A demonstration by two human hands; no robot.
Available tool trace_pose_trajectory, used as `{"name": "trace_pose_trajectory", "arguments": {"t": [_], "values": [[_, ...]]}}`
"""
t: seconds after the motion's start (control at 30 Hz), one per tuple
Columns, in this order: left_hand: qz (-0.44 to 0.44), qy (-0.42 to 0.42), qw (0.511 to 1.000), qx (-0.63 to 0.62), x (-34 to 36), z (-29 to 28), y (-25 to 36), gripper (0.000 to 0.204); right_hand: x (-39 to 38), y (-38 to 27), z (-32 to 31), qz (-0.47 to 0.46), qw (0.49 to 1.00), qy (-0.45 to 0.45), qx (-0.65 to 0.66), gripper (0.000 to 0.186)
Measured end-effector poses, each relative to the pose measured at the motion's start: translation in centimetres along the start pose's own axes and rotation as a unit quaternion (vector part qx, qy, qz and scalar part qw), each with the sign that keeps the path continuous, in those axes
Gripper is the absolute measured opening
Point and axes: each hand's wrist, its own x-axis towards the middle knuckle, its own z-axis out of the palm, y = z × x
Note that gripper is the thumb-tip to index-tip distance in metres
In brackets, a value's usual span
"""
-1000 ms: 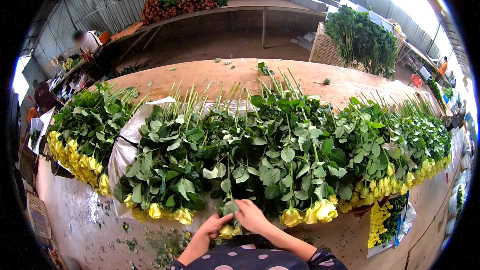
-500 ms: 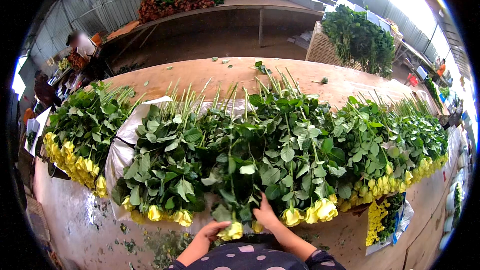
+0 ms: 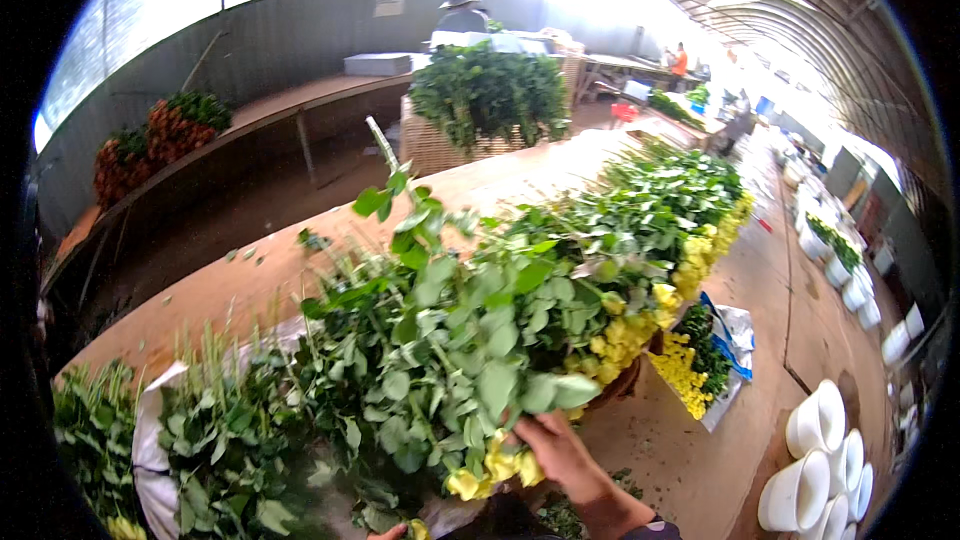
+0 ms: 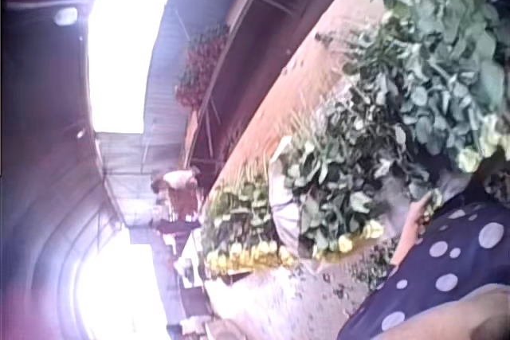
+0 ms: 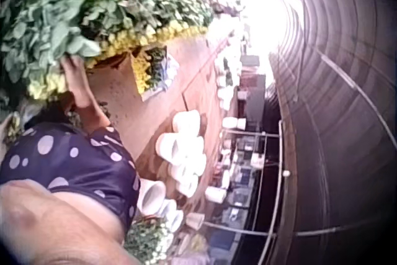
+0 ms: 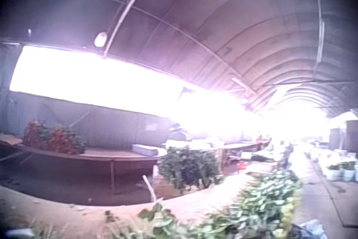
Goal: The person repeatedly picks up yellow roses from a table, removes leaves from the stems by hand, and places the trimmed stems back on the table. The process is continuous and repetitive throughout the clip.
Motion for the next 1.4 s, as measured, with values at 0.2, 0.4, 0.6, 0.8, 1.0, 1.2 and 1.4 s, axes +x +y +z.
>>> {"name": "trace_pose_trajectory", "arguments": {"t": [0.2, 0.4, 0.6, 0.8, 1.0, 1.2, 1.4], "values": [[-0.037, 0.034, 0.999, 0.002, -1.0, 4.6, 2.9, 0.031, 2.7, -8.2, -16.8, -0.082, 0.907, 0.265, -0.318, 0.018], [0.086, 0.157, 0.982, 0.056, 1.5, 0.7, -8.3, 0.045, 12.8, -16.1, -38.1, -0.071, 0.774, 0.309, -0.548, 0.03], [0.019, 0.16, 0.984, -0.069, 0.3, 6.2, -1.3, 0.048, 20.5, -16.0, -51.3, 0.2, 0.408, 0.536, -0.712, 0.082], [0.009, 0.135, 0.951, -0.278, -2.4, 5.0, 1.2, 0.052, 17.6, -11.9, -23.2, -0.272, 0.864, 0.212, -0.366, 0.026], [0.079, 0.0, 0.929, -0.362, -1.8, 1.3, 0.7, 0.061, 3.0, -1.7, 8.5, 0.02, 0.864, -0.425, -0.27, 0.048], [0.005, 0.065, 0.938, -0.34, -2.2, -2.3, -0.4, 0.038, 1.2, 11.5, 14.9, 0.091, 0.908, -0.3, -0.279, 0.068], [-0.016, 0.049, 0.933, -0.356, -0.2, -6.0, -4.3, 0.025, 1.7, 1.5, 12.8, 0.228, 0.892, -0.182, 0.345, 0.05]]}}
